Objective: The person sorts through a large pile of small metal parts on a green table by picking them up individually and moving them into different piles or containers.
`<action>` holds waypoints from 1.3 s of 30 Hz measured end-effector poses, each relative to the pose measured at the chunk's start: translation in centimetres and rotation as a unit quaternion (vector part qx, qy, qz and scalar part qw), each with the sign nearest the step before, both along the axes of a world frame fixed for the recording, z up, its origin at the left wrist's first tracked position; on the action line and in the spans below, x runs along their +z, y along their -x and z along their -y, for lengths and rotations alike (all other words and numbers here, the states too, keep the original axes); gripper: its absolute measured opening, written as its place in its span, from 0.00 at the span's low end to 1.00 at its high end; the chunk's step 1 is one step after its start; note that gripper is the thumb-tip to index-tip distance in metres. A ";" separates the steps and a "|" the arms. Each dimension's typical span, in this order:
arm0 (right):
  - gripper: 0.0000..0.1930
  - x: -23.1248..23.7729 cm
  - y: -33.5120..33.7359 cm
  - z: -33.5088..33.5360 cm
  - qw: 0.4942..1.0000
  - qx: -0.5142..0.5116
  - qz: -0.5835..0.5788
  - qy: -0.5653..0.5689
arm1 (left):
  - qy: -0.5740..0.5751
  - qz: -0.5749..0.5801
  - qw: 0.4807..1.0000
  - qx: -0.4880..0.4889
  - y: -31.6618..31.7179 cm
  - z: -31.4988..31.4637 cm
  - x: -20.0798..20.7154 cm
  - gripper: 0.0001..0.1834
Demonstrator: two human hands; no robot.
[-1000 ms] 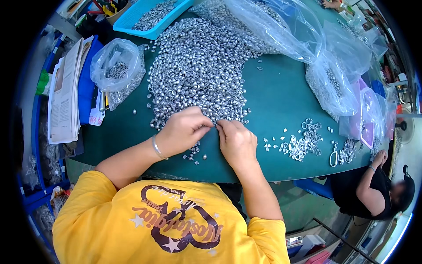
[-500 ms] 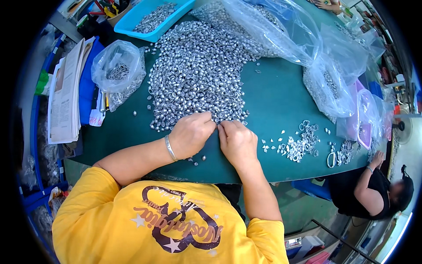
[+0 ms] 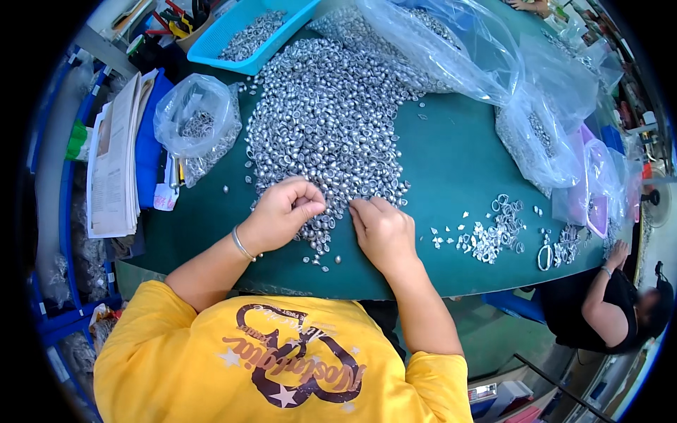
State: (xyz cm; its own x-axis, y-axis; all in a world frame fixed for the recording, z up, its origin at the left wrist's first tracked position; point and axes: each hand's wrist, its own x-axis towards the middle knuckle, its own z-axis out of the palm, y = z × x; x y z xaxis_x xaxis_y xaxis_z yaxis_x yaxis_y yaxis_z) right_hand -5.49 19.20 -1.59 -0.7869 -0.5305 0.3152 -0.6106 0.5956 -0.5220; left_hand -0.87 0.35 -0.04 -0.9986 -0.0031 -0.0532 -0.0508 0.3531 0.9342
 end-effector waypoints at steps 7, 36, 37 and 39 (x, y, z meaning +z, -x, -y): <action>0.02 -0.2 0.5 -0.7 0.999 0.005 0.011 0.032 | 0.076 -0.066 0.995 0.011 -0.7 0.6 -0.3 0.02; 0.03 1.1 0.8 -2.6 0.667 0.043 0.564 0.485 | -0.485 0.196 0.852 -0.010 -0.6 1.8 0.6 0.05; 0.03 1.3 0.9 -2.5 0.666 0.044 0.564 0.486 | -0.517 0.216 0.828 0.019 -0.5 2.0 0.4 0.05; 0.04 1.5 0.7 -1.8 0.737 -0.033 0.556 0.382 | -0.547 0.238 0.801 0.047 -0.4 2.2 -0.4 0.06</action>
State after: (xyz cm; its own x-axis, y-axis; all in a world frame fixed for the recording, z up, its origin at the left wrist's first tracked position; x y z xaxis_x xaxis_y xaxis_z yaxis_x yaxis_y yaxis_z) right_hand -6.19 21.00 -0.06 -0.7998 -0.4823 -0.3573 0.4653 -0.1222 -0.8767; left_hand -0.44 -1.87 -0.39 -0.8628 0.2306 -0.4498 -0.4707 -0.6909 0.5488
